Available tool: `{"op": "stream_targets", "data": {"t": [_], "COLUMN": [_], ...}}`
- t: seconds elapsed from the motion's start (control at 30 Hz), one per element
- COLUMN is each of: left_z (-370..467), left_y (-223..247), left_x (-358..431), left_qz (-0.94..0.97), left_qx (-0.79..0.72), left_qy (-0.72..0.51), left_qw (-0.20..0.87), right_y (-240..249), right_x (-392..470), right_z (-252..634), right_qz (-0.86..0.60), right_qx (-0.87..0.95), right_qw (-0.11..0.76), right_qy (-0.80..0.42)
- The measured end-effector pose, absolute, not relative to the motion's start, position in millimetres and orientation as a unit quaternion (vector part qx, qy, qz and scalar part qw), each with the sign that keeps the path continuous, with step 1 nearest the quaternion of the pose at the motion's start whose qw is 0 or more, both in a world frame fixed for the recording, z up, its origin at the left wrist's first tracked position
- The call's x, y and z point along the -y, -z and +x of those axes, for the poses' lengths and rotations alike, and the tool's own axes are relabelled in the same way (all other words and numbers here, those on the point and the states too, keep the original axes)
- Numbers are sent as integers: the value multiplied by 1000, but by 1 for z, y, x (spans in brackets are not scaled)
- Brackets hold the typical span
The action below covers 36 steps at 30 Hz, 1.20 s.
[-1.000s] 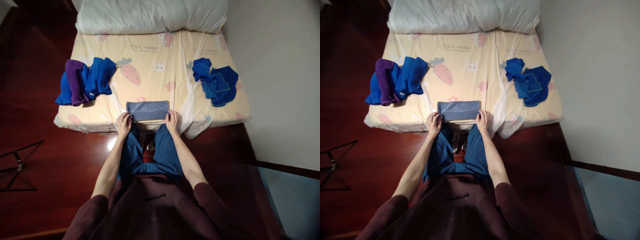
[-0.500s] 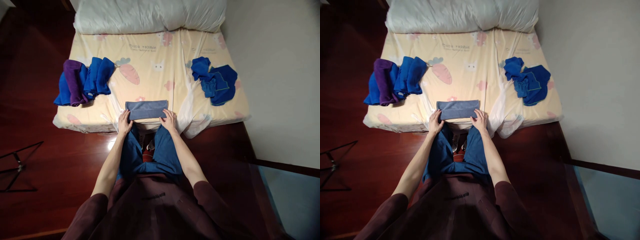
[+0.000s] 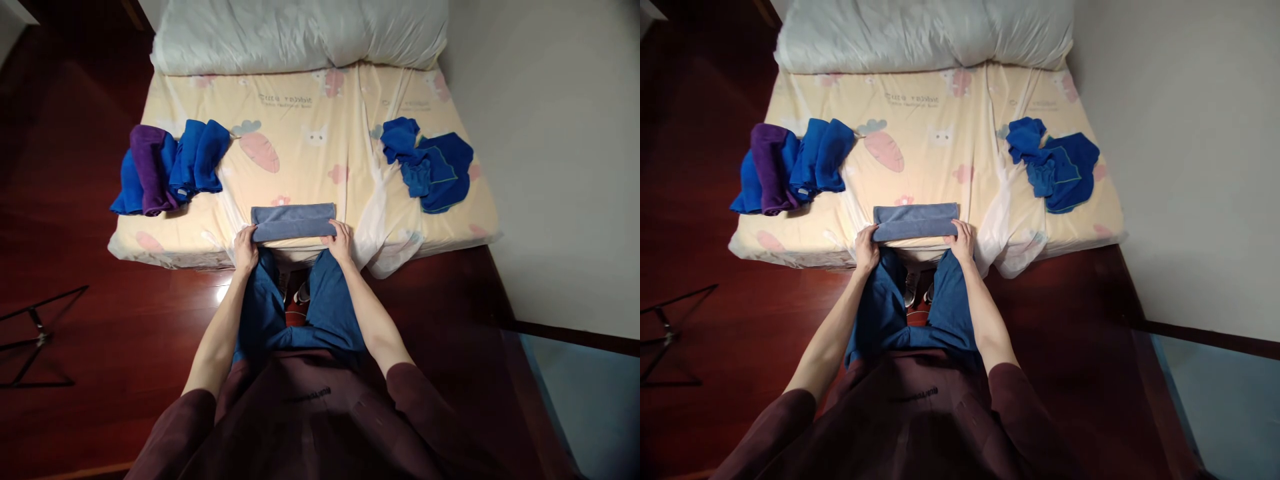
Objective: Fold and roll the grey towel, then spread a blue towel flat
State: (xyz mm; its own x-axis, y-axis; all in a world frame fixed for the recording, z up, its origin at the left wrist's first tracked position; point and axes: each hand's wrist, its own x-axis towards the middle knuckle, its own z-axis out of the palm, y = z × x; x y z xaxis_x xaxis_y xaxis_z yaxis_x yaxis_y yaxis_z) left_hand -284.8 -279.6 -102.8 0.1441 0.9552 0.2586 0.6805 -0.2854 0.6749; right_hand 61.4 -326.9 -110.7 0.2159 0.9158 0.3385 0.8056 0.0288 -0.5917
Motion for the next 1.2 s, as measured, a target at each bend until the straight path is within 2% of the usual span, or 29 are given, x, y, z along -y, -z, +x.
{"op": "stream_targets", "data": {"t": [0.3, 0.63, 0.9, 1.1, 1.2], "left_z": [-296, -293, -288, -297, -303], "left_y": [109, 85, 90, 90, 92], "left_x": [271, 228, 216, 232, 248], "left_qz": [641, 672, 667, 661, 665], "left_qx": [-625, -655, -672, -636, -628], "left_qy": [-370, -262, -237, -344, -342], "left_qw": [247, 224, 218, 200, 214], "right_y": [118, 120, 129, 129, 127], "right_x": [330, 309, 294, 296, 298], "right_z": [65, 57, 56, 55, 55], "right_qz": [-698, -754, -761, -761, -766], "right_qx": [541, 421, 356, 365, 373], "right_qw": [459, 472, 509, 508, 495], "right_qy": [-101, -179, -188, -173, -168]}}
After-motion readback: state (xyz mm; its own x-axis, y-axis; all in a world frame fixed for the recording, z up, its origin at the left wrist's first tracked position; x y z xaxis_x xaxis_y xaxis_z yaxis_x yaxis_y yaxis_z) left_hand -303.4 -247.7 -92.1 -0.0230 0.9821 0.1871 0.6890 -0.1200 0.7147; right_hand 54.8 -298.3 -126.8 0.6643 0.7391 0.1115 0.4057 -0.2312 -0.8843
